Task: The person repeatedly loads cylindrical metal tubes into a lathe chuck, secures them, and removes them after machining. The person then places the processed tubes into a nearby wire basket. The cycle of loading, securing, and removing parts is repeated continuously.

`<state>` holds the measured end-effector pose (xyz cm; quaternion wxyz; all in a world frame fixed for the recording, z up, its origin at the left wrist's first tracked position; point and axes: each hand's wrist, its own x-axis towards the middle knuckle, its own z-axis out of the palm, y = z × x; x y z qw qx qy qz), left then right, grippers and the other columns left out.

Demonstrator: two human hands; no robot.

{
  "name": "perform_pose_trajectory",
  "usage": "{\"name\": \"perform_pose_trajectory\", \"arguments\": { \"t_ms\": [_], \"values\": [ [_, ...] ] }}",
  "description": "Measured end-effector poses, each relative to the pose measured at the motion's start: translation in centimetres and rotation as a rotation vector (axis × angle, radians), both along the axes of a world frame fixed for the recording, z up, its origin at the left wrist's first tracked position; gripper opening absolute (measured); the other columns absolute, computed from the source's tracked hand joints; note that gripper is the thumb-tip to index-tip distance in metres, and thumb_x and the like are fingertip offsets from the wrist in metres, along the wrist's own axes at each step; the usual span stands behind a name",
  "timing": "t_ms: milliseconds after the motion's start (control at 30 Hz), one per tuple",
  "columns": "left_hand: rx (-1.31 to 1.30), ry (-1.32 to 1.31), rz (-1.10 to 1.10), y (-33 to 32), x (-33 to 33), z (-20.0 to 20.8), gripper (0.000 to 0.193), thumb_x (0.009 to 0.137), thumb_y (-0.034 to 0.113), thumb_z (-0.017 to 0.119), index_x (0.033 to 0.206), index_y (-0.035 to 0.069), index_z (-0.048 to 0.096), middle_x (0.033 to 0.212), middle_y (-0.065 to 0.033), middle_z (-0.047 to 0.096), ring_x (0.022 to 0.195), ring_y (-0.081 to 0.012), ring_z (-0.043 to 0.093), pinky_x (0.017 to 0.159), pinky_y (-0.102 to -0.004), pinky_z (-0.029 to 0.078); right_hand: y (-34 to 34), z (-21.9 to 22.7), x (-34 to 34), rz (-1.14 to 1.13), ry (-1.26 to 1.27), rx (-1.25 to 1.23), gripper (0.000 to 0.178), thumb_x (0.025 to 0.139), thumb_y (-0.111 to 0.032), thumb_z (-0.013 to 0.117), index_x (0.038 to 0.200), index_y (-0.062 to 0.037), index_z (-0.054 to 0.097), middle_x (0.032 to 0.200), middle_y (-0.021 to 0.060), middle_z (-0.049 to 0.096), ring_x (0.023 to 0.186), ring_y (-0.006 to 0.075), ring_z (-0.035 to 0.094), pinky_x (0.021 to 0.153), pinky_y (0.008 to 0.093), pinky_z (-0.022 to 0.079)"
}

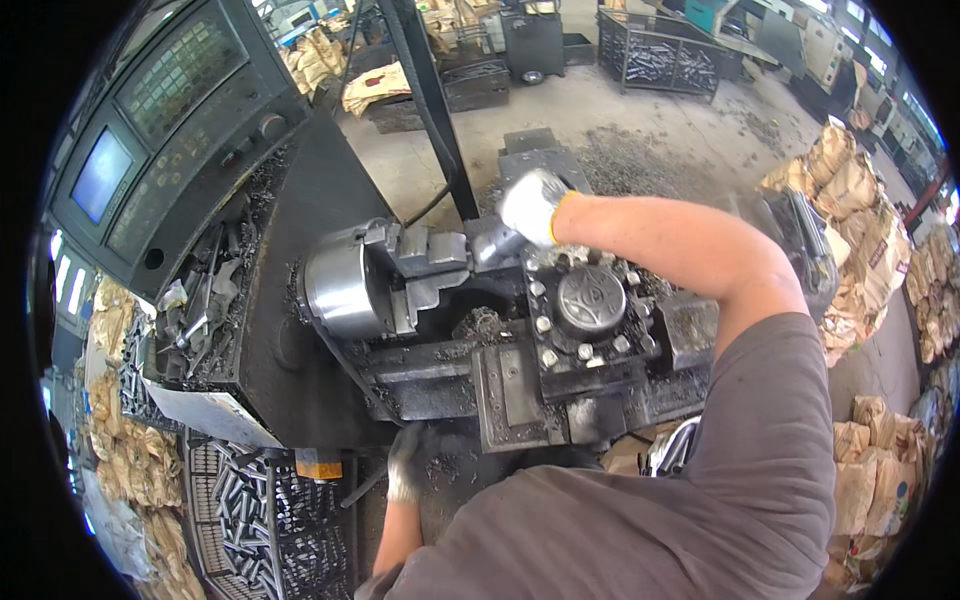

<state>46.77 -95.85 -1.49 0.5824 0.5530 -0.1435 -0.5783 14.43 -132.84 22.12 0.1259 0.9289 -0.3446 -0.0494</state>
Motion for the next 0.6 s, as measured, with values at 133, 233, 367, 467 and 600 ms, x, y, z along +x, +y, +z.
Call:
{"name": "perform_pose_trajectory", "arguments": {
  "t_ms": [133,233,367,467,600],
  "values": [
    [0.102,0.043,0.258,7.7,3.3,-2.5,0.035,0.102,0.024,0.069,0.130,0.004,0.068,0.115,-0.0131,0.074,0.100,-0.0272,0.073,0.085,-0.0418,0.060,-1.0,-4.3,2.4,-0.194,-0.040,0.457,0.044,0.064,-0.036,0.087,0.098,-0.0080,0.084,0.096,0.0180,0.081,0.089,0.0353,0.079,0.076,0.0439,0.062],
    [0.099,0.031,0.420,12.3,8.1,-7.5,0.035,0.102,0.041,0.069,0.118,0.010,0.070,0.111,-0.0077,0.073,0.103,-0.0274,0.071,0.089,-0.0465,0.057,-1.2,-4.6,3.7,-0.202,-0.032,0.635,0.050,0.060,-0.041,0.089,0.096,-0.0066,0.083,0.094,0.0177,0.081,0.087,0.0347,0.079,0.074,0.0449,0.062],
    [0.063,-0.066,0.764,11.6,11.5,-7.0,0.052,0.104,0.061,0.058,0.115,0.010,0.063,0.108,-0.0102,0.067,0.107,-0.0332,0.066,0.100,-0.0504,0.050,-1.4,-6.6,3.3,-0.168,-0.088,0.583,0.051,0.060,-0.042,0.090,0.095,-0.0062,0.083,0.095,0.0200,0.080,0.088,0.0330,0.079,0.077,0.0443,0.062],
    [0.167,-0.192,0.866,10.3,14.4,-6.6,0.062,0.103,0.065,0.056,0.118,0.005,0.061,0.110,-0.0137,0.063,0.107,-0.0358,0.063,0.096,-0.0550,0.053,-1.8,-7.6,4.6,-0.187,0.015,0.480,0.048,0.064,-0.037,0.089,0.099,-0.0043,0.083,0.096,0.0185,0.081,0.089,0.0323,0.080,0.079,0.0444,0.062],
    [-0.028,-0.053,0.926,9.1,14.3,-4.8,0.056,0.104,0.064,0.055,0.104,0.008,0.061,0.096,-0.0102,0.061,0.097,-0.0316,0.063,0.091,-0.0555,0.054,-0.7,-3.1,6.8,-0.155,-0.053,0.713,0.046,0.067,-0.038,0.089,0.098,-0.0037,0.084,0.101,0.0170,0.081,0.093,0.0319,0.079,0.081,0.0441,0.061]
  ]
}}
